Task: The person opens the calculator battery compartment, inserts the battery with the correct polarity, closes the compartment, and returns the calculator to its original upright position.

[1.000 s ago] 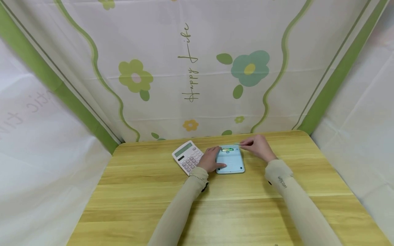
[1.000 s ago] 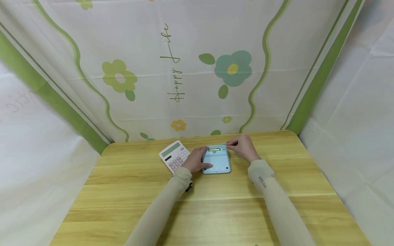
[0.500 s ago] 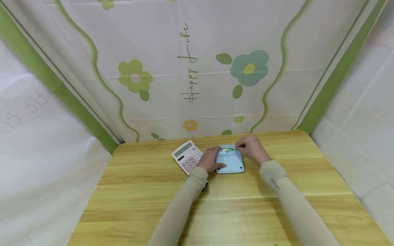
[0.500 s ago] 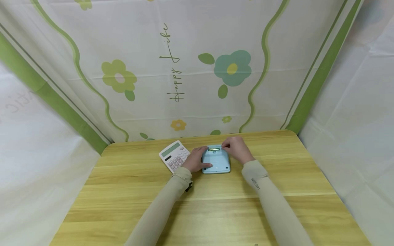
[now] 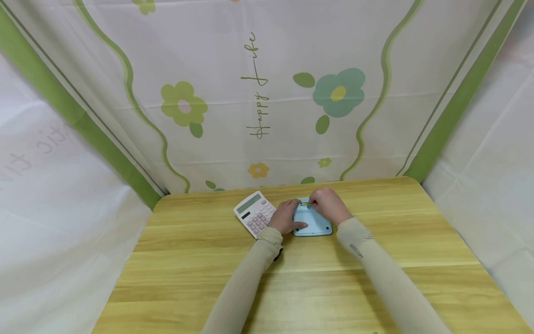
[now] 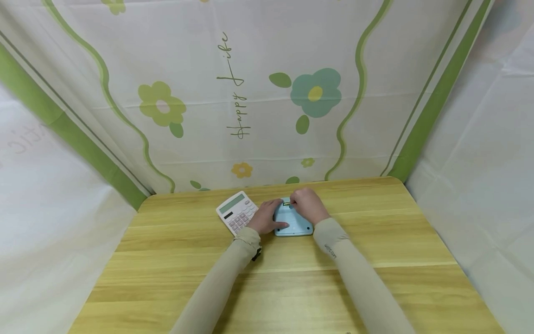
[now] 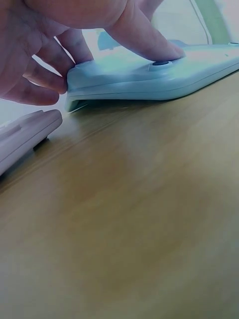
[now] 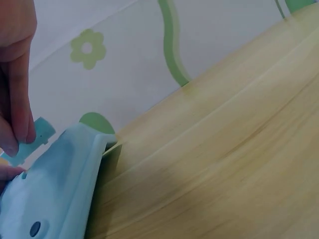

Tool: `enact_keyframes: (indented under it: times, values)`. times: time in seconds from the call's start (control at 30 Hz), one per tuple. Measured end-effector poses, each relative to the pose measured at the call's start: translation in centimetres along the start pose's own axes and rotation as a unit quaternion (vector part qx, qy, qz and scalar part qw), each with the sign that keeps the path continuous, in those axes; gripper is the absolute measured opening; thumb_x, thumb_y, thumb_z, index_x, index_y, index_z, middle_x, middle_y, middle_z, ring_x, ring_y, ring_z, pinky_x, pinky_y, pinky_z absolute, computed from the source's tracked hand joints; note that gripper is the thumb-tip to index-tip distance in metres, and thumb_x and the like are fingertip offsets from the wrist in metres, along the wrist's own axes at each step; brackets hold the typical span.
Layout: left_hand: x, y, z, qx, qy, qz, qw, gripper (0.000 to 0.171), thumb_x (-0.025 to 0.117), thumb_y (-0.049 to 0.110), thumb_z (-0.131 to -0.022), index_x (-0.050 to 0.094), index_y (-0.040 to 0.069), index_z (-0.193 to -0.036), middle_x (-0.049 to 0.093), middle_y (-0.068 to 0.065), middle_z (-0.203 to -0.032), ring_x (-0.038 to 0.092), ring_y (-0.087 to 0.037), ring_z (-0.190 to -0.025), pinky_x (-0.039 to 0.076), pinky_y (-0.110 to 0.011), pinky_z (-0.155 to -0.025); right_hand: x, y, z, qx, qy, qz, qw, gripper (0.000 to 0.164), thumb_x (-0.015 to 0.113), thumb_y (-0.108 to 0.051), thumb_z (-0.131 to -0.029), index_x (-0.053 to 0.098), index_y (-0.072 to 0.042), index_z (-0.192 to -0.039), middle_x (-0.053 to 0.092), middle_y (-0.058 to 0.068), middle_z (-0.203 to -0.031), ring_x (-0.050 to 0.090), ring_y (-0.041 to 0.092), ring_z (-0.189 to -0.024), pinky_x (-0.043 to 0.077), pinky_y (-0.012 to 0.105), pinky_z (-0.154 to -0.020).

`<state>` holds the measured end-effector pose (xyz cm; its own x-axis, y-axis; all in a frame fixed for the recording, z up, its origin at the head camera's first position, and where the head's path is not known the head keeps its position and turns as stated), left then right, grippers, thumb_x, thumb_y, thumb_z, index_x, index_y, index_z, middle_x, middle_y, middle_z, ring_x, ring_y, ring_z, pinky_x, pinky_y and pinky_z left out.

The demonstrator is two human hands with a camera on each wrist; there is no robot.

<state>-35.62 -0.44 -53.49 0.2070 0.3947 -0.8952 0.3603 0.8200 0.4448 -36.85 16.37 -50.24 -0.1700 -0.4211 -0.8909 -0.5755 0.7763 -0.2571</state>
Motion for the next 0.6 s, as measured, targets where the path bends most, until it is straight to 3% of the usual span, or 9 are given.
enact_keyframes:
  times: [0.33, 0.6]
  values:
    - [0.06, -0.03, -0.03, -0.004, 0.004, 0.001, 1.0, 0.082, 0.081, 0.041, -0.09, 0.044, 0.011, -0.157, 0.048, -0.007, -0.16, 0.042, -0.029, -0.149, 0.037, -0.041, -0.123, 0.66, -0.58, -0.63, 0.021, -0.019, 0.033, 0.999, 0.012, 0.076, 0.006, -0.086, 0.082, -0.004, -0.085, 0.078, 0.008, -0.083, 0.074, 0.023, -0.079, 0.062, 0.036, -0.072]
    - [0.21, -0.07, -0.17, -0.013, -0.001, 0.008, 0.9999, 0.083, 0.081, 0.04, -0.09, 0.043, 0.012, -0.158, 0.046, -0.006, -0.162, 0.04, -0.028, -0.151, 0.036, -0.04, -0.124, 0.91, -0.32, -0.78, 0.019, -0.022, 0.021, 0.999, 0.009, 0.08, 0.004, -0.085, 0.083, -0.005, -0.086, 0.079, 0.008, -0.086, 0.075, 0.023, -0.081, 0.063, 0.037, -0.074]
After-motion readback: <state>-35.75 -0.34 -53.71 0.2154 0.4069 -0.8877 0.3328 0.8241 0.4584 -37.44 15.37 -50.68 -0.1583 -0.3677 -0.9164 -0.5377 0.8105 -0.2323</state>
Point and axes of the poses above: each hand's wrist, its own z-axis away from the middle knuckle, its own x-axis out of the palm, y = z × x, the point moved 3 cm from there along -z, towards the middle knuckle
